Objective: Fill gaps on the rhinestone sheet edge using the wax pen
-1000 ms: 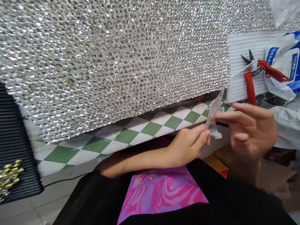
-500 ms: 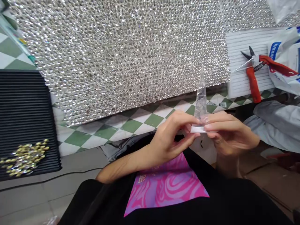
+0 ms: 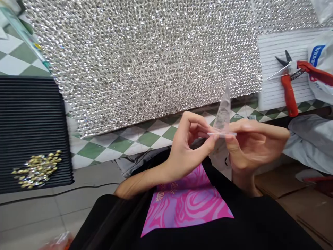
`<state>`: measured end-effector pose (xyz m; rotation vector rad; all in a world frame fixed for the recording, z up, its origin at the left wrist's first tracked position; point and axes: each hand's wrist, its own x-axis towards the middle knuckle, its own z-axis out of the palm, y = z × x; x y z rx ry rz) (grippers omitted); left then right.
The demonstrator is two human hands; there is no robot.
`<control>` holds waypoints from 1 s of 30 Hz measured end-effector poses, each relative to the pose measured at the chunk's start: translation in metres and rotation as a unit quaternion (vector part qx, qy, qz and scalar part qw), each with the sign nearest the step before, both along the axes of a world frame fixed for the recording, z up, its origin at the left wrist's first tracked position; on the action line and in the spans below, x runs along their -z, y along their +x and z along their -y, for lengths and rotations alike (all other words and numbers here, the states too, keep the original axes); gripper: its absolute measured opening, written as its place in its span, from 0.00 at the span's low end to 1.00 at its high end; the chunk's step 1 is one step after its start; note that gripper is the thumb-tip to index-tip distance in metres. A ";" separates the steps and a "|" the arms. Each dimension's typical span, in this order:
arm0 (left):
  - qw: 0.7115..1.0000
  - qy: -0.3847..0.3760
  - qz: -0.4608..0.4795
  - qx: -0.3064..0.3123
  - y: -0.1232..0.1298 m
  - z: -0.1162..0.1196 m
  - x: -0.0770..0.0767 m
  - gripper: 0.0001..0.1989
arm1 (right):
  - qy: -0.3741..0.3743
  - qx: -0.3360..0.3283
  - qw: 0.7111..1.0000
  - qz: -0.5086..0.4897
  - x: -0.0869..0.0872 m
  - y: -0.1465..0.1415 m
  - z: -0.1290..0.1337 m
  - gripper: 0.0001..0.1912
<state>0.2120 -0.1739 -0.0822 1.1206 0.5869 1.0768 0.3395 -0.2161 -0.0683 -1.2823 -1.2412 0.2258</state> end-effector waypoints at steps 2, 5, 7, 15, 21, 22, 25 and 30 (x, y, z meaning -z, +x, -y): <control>1.000 -0.011 -0.007 -0.003 -0.001 -0.003 -0.002 0.13 | -0.002 -0.031 0.999 0.043 0.001 0.006 0.000 0.15; 0.999 -0.022 -0.018 0.043 -0.004 -0.007 -0.007 0.10 | -0.001 -0.090 0.987 0.131 0.002 0.017 0.003 0.16; 0.998 -0.015 -0.015 0.062 -0.005 -0.009 -0.010 0.06 | 0.002 -0.093 0.984 0.154 0.002 0.021 0.004 0.18; 0.988 0.149 -0.040 0.012 -0.003 -0.007 -0.001 0.07 | 0.037 -0.014 0.999 0.037 0.005 0.010 0.002 0.06; 0.995 0.087 -0.040 0.001 0.008 -0.004 -0.003 0.03 | 0.052 0.012 0.998 -0.012 0.003 0.003 -0.003 0.14; 0.997 0.069 -0.037 -0.004 0.010 -0.003 -0.004 0.04 | 0.058 0.012 0.998 -0.027 0.002 0.001 -0.004 0.17; 0.999 0.036 -0.020 -0.010 0.014 -0.004 -0.004 0.10 | 0.073 0.014 0.996 -0.039 0.002 0.001 -0.005 0.19; 0.999 -0.003 -0.028 0.025 0.010 -0.011 -0.007 0.10 | 0.030 -0.024 0.992 0.116 0.006 0.014 0.000 0.17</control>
